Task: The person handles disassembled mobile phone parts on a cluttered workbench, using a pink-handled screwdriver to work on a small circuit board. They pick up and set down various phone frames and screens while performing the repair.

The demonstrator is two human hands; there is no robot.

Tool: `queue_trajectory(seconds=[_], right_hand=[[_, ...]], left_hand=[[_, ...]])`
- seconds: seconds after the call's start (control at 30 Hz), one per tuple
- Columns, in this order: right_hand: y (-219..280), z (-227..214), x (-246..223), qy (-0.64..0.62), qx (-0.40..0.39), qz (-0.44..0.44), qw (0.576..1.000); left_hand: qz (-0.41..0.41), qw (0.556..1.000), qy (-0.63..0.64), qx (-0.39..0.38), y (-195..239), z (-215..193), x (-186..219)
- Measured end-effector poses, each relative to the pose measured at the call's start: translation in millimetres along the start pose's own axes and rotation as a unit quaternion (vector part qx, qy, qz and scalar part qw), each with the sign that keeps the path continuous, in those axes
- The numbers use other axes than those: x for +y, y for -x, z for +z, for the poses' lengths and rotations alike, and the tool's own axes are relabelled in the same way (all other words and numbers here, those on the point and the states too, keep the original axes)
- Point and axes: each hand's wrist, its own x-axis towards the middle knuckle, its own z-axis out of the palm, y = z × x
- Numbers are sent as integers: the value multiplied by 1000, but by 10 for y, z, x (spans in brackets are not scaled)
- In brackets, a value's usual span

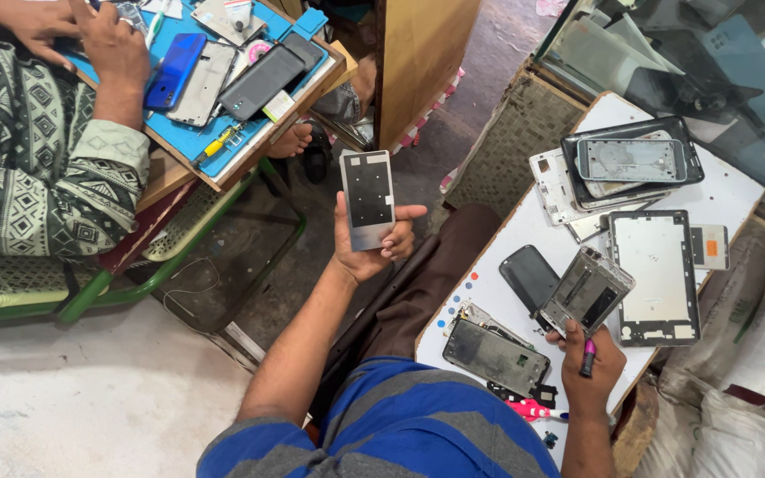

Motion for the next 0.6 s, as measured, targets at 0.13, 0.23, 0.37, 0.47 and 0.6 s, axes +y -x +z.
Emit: queue_trajectory(seconds=[0.13,0.23,0.37,0.47,0.6], right_hand=[[-6,8,-35,13,3,12,1000],[-8,19,-60,3,4,13,1000],[-7,19,-66,-3,4,13,1000],[-18,13,-40,17,7,6,1000],[-21,-9,17,26,3,-1,1000]], left_hand=[[0,1000,21,-1,-5,-7,16],[3,1000,-1,-6,-4,-17,13],[-6,1000,3,-4,-1,-40,-4],[-13,1000,8,0,2,-75,-13],[-12,1000,5,0,-8,-139,-46]])
